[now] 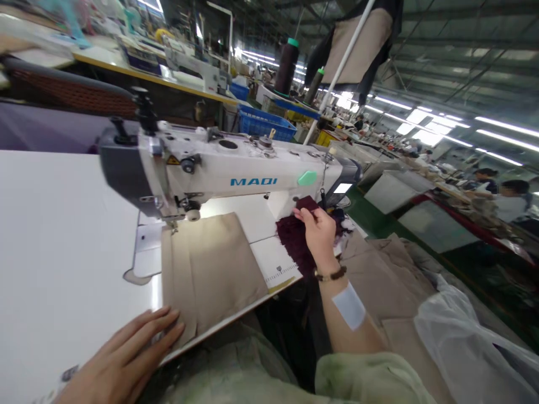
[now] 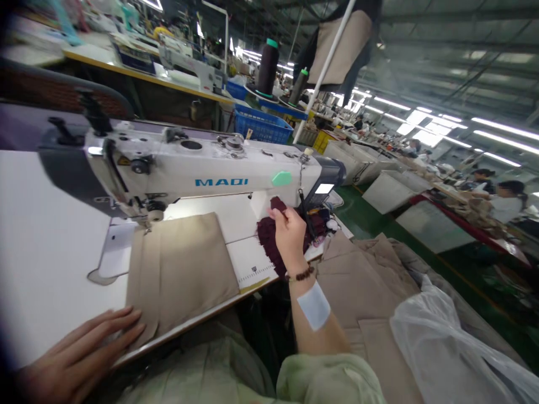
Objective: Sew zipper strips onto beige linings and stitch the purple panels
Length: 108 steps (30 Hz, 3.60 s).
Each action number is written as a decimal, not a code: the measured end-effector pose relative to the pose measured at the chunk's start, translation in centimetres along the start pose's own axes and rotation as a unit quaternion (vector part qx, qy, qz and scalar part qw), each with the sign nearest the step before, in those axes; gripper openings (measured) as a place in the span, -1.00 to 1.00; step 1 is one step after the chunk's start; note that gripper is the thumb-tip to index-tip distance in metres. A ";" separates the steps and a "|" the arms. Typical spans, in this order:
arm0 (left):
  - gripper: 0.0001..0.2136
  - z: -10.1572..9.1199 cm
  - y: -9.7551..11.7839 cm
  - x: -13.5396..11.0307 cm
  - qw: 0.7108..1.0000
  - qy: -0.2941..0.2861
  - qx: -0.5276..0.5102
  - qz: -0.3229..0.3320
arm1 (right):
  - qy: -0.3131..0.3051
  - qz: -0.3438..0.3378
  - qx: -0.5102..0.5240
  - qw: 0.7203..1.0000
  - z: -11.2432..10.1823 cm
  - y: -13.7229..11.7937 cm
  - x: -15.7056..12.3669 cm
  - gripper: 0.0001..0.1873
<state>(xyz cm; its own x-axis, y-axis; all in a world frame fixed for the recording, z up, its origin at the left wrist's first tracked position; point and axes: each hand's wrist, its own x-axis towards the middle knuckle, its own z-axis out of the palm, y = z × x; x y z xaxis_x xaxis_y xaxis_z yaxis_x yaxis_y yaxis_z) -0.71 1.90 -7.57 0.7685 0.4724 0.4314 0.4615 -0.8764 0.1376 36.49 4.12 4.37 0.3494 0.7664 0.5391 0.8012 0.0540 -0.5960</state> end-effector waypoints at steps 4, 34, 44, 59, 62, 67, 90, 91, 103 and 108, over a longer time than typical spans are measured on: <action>-0.67 -2.9 1.6 1.9 0.999 -0.020 0.039 0.016 | -0.133 -0.138 0.247 0.950 4.6 -7.0 -5.3 -0.84; -0.79 -4.5 3.6 3.4 0.996 -0.004 -0.088 -0.031 | -0.393 -0.290 -0.002 0.872 12.4 -8.7 -6.2 -0.56; -0.73 -5.8 4.5 3.1 0.989 0.010 -0.146 0.024 | -0.369 -0.272 -0.066 0.886 10.4 -9.1 -8.0 -0.55; -0.75 -6.2 4.4 2.7 0.992 -0.007 -0.126 -0.020 | -0.396 -0.217 -0.099 0.887 10.9 -9.5 -7.6 -0.52; -0.75 -7.2 4.1 3.3 0.985 -0.036 -0.164 -0.038 | -0.382 -0.230 -0.094 0.890 11.2 -9.4 -7.8 -0.52; -0.75 -8.4 1.0 6.2 0.986 -0.058 -0.151 -0.043 | -0.379 -0.253 -0.099 0.884 11.5 -9.1 -8.0 -0.50; -0.69 -2.9 -6.9 9.4 0.992 -0.079 0.066 -0.068 | -0.435 -0.284 -0.077 0.851 12.3 -8.6 -5.3 -0.47; -0.68 -2.9 -7.0 9.5 0.992 -0.080 0.067 -0.074 | -0.436 -0.285 -0.077 0.850 12.5 -8.5 -5.2 -0.47; -0.67 -2.9 -7.6 9.8 0.991 -0.074 0.058 -0.095 | -0.427 -0.281 -0.063 0.857 13.4 -8.0 -4.4 -0.47; -0.70 -3.7 -7.3 10.1 0.989 -0.097 0.079 -0.081 | -0.425 -0.282 -0.053 0.859 13.4 -7.9 -4.3 -0.45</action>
<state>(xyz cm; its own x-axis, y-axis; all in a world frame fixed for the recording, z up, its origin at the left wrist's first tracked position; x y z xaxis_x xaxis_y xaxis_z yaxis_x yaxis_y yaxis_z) 2.09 12.71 -0.88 0.7422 0.6280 0.2338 0.6372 -0.7695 0.0441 22.15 8.97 -1.23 -0.5524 0.8308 0.0678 0.7827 0.5449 -0.3007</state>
